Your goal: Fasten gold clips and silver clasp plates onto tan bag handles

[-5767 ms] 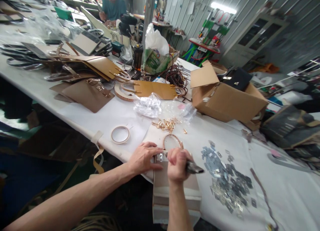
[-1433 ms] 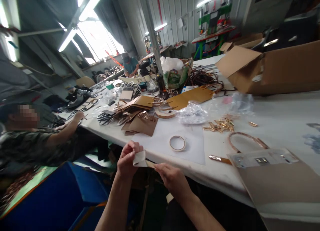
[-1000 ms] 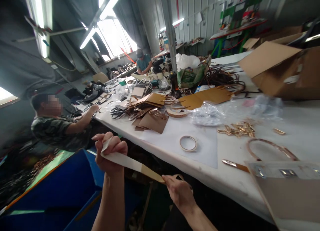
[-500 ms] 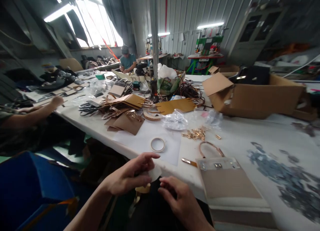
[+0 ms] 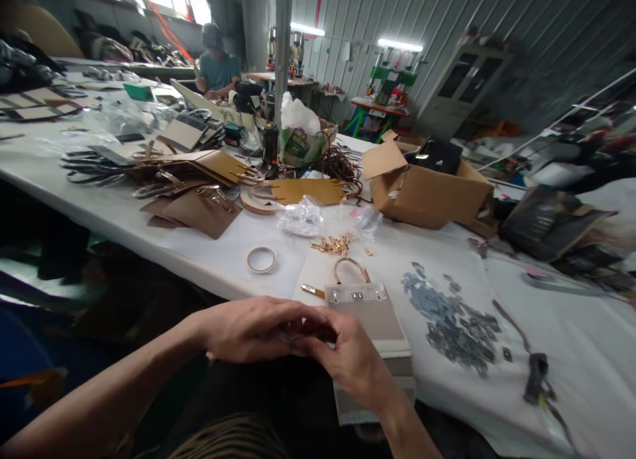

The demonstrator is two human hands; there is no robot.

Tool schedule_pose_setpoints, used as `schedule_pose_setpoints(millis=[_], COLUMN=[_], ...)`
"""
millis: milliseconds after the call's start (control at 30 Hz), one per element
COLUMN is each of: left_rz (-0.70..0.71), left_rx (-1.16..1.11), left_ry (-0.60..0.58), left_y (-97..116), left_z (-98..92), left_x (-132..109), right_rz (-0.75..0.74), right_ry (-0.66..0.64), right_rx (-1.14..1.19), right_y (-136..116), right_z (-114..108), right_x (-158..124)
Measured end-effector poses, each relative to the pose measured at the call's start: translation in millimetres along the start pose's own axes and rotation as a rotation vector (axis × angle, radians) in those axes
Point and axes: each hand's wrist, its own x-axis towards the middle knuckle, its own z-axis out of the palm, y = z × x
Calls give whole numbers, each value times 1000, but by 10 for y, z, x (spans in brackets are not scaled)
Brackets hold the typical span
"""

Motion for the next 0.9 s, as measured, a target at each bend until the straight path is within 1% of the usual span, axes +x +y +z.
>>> schedule_pose_setpoints(millis=[133, 333, 367, 433, 533, 633, 733, 800, 900], left_rz=[-81, -226, -252, -279, -275, -294, -290, -279, -313], left_rx=[145, 257, 274, 284, 260, 221, 137, 68, -118], left_ry=[52, 158, 158, 118, 40, 36, 40, 64, 182], left_y=[-89, -149, -161, -196, -261, -320, -368, -410, -549], left_z=[46, 187, 213, 267, 343, 398, 433, 473, 586], left_x=[59, 185, 211, 263, 332, 379, 403, 411, 427], right_rz=[13, -72, -93, -120, -113, -108, -153, -219, -359], right_ry=[31, 71, 78, 101, 151, 185, 246, 311, 461], right_rx=[-153, -366, -383, -393, -409, -436, -464, -484, -529], right_y=[52, 53, 60, 89, 159, 253, 373, 448, 514], right_z=[-140, -256, -262, -265, -248, -227, -216, -196, -95], right_x=[-78, -180, -196, -232, -296, -353, -380, -387, -405])
